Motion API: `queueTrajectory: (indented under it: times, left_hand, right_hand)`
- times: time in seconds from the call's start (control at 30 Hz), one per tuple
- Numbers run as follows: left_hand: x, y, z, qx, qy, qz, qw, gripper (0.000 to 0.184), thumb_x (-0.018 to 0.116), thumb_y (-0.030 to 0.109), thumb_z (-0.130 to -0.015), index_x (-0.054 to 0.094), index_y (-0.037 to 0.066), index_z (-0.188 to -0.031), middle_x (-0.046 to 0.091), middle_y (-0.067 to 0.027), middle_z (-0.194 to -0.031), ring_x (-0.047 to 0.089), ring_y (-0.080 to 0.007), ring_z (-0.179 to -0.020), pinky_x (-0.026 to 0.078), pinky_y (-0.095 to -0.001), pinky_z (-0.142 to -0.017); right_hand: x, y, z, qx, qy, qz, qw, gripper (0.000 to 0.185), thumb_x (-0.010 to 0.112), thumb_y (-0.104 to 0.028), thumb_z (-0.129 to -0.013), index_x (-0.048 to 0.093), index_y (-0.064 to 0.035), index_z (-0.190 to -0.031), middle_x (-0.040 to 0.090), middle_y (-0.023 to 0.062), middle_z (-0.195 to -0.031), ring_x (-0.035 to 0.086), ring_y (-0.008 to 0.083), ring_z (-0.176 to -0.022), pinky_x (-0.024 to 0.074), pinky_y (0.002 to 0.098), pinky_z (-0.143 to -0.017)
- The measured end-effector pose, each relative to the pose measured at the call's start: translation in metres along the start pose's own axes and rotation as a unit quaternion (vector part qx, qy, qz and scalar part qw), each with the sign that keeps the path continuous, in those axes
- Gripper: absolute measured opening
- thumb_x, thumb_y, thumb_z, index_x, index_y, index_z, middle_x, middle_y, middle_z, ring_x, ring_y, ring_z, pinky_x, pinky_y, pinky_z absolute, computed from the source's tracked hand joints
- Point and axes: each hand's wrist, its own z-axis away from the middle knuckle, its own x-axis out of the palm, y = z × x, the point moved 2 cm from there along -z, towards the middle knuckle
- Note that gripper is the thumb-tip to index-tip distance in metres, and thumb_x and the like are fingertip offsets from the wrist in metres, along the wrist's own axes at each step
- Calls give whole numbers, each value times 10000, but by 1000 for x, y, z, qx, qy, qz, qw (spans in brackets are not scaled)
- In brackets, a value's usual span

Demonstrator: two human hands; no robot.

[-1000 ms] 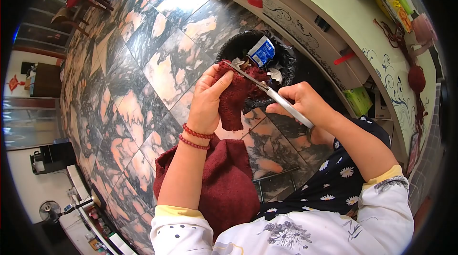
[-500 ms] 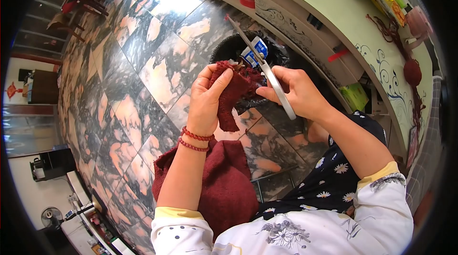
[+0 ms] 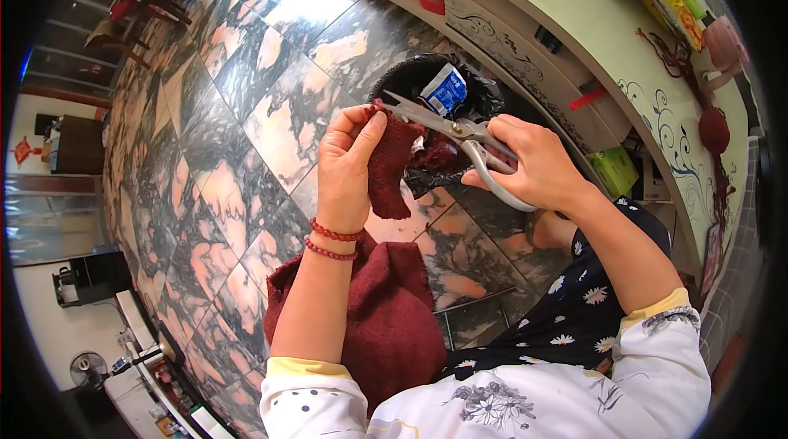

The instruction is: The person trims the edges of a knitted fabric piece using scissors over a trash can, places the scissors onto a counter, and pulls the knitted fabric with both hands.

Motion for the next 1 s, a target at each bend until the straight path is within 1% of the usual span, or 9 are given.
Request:
queueTrajectory:
  times: [0.1, 0.2, 0.4, 0.5, 0.6, 0.7, 0.8, 0.9, 1.0]
  left_hand:
    - [0, 0, -2, 2, 12, 11, 1000, 117, 619, 82, -980, 635, 24, -1081, 700, -50, -1030, 659, -101, -911, 544, -246, -812]
    - [1, -1, -3, 5, 18, 2, 1000, 120, 615, 71, -980, 627, 24, -1090, 697, -51, -1035, 657, -101, -911, 544, -249, -819]
    - [1, -4, -5, 16, -7, -22, 1000, 171, 607, 49, -978, 608, 14, -1145, 687, -64, -1089, 641, -104, -978, 524, -243, -871]
    - [2, -3, -6, 12, -21, -30, 999, 187, 605, 40, -976, 608, 9, -1160, 686, -67, -1097, 637, -106, -992, 518, -244, -887]
    - [2, -5, -6, -1, -36, -25, 999, 224, 575, 40, -988, 584, 9, -1210, 685, -82, -1126, 663, -130, -993, 545, -267, -879]
    - [3, -5, -5, -16, -51, -16, 998, 226, 572, 45, -991, 588, 11, -1214, 685, -78, -1135, 663, -130, -997, 543, -269, -882]
    - [6, -2, -3, -28, -49, 0, 998, 212, 595, 41, -978, 606, -8, -1184, 682, -77, -1124, 649, -118, -1005, 530, -261, -893]
    - [6, -3, -4, -28, -50, -4, 998, 216, 597, 43, -977, 607, -7, -1187, 682, -78, -1131, 652, -120, -1003, 531, -260, -891]
    - [5, -4, -5, -30, -48, 0, 998, 223, 599, 46, -977, 605, -7, -1194, 685, -76, -1125, 652, -120, -1003, 530, -259, -893]
  right_hand:
    - [2, 2, 1, -6, -9, -3, 1000, 500, 745, -515, -782, 619, -36, -849, 599, 111, -798, 616, 316, -717, 471, 427, -643]
    - [4, 3, 3, -23, 12, -11, 1000, 525, 819, -478, -732, 561, -24, -786, 527, 94, -748, 543, 286, -641, 431, 380, -600]
    - [6, 9, 4, -31, 11, -19, 999, 523, 822, -465, -732, 548, -20, -738, 499, 99, -689, 512, 273, -600, 405, 365, -573]
    - [4, 9, 4, -1, -26, -38, 999, 457, 731, -473, -792, 604, -35, -759, 593, 118, -690, 596, 320, -643, 449, 422, -596]
    - [5, 7, 4, 23, -55, -68, 996, 461, 744, -479, -801, 633, -34, -755, 585, 123, -641, 537, 279, -563, 419, 385, -561]
    - [7, 6, 5, 58, -83, -148, 984, 387, 819, -361, -798, 641, -18, -793, 477, 46, -605, 404, 97, -573, 326, 289, -526]
    - [6, 4, 5, 98, -114, -204, 967, 342, 802, -324, -837, 648, -21, -794, 499, -3, -596, 395, 74, -587, 314, 274, -533]
    - [14, 12, 5, 86, -122, -238, 960, 313, 790, -309, -864, 656, -34, -800, 510, -46, -598, 411, 49, -550, 329, 249, -506]
    - [10, 7, 6, 117, -143, -242, 952, 318, 787, -327, -870, 660, -42, -810, 520, -50, -601, 443, 33, -500, 357, 232, -463]
